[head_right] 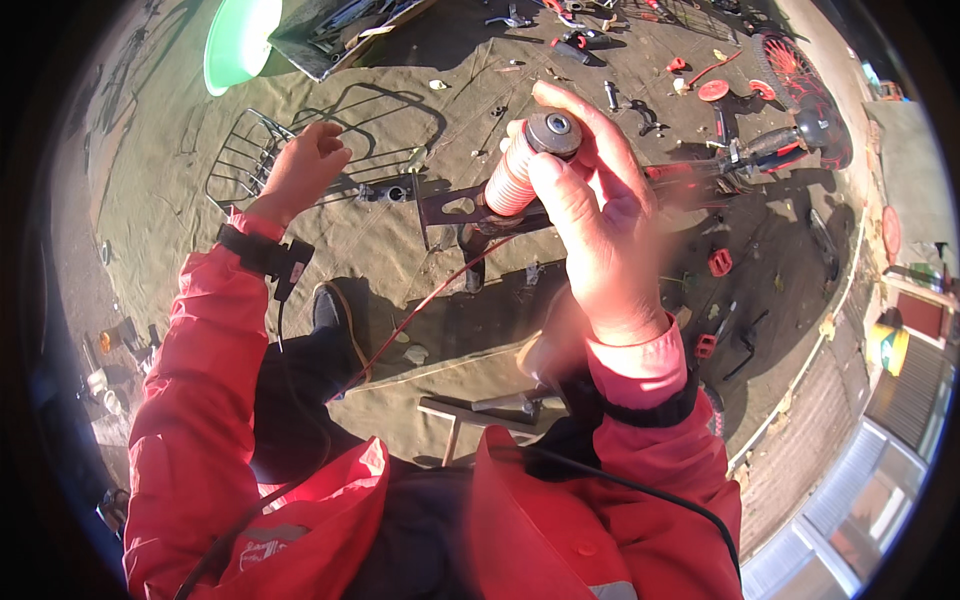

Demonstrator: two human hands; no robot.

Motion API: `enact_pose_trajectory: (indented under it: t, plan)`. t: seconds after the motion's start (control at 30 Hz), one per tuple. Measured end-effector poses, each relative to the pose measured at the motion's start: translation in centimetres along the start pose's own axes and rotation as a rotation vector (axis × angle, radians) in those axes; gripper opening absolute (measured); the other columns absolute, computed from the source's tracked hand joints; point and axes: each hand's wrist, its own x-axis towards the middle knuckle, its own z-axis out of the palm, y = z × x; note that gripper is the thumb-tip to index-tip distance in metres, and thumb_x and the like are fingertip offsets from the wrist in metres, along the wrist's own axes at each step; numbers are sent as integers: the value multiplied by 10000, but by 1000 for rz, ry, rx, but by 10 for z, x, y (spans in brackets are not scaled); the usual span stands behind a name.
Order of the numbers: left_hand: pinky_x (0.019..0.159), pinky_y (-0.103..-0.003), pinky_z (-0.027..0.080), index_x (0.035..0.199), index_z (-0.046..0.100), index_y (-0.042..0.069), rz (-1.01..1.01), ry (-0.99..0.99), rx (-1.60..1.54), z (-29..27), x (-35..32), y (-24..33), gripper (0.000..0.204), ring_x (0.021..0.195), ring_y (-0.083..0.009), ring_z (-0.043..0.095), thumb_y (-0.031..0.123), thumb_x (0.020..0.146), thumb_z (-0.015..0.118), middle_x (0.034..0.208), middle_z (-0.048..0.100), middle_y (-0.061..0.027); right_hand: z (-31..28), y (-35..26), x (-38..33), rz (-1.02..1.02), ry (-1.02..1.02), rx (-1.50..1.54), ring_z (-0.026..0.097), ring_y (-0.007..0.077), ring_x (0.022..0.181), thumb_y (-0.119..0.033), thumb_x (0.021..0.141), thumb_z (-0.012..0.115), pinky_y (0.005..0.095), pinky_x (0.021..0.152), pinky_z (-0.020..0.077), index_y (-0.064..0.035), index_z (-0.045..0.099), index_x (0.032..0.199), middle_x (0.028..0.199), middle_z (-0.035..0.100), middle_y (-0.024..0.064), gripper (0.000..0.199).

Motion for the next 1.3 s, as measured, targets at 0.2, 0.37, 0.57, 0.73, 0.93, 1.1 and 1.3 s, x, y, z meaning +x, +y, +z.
enact_pose_trajectory:
  t: [0.2,0.37,0.57,0.73,0.93,1.1,1.3]
  plan:
    - [970,-430,529,1267,640,22,82,-27,287,7,12,-35,470,1114,-340,674,272,878,723,1199,691,-167,-5,-5,-2,67,-28,-24,666,232,1152,-264,1025,629,388,1085,473,36,534,1424,1221,695,149,508]
    - [1002,-460,515,1294,630,57,56,-160,427,31,19,-72,468,1176,-374,638,255,881,724,1268,638,-162,-9,-2,-4,45,-38,-22,672,281,1121,-351,974,671,436,1040,498,34,517,1428,1205,678,182,615]
    - [1048,-462,495,1336,578,56,74,-321,469,82,23,-112,532,1287,-372,571,154,842,749,1362,559,-156,-19,-1,-8,32,-61,-129,682,353,1034,-479,908,738,485,924,554,5,510,1356,1152,646,241,698]
    - [1029,-495,504,1414,507,59,45,-432,533,117,36,-133,610,1255,-413,589,70,838,705,1431,503,-185,-37,8,11,-46,-403,40,618,415,1206,-364,835,862,524,1046,516,-74,512,1466,1262,603,212,778]
    - [909,-507,560,1423,482,36,111,-425,646,145,51,-145,585,1111,-429,671,-5,858,630,1421,507,-231,-41,9,13,57,-317,156,676,461,1115,-303,1000,680,580,1021,534,-172,696,1286,1169,689,211,315]
    - [801,-506,592,1383,491,22,65,-517,660,153,62,-154,538,959,-422,726,-8,865,633,1284,576,-222,-55,21,26,53,-438,260,697,439,1088,-278,840,867,551,1002,541,-186,732,1215,1191,698,204,409]
    - [791,-503,594,1207,565,6,63,-519,701,166,64,-159,350,924,-421,725,1,866,643,1142,615,-232,-60,13,36,128,-505,212,708,375,1072,-265,675,995,504,988,556,-210,743,1210,1222,697,151,594]
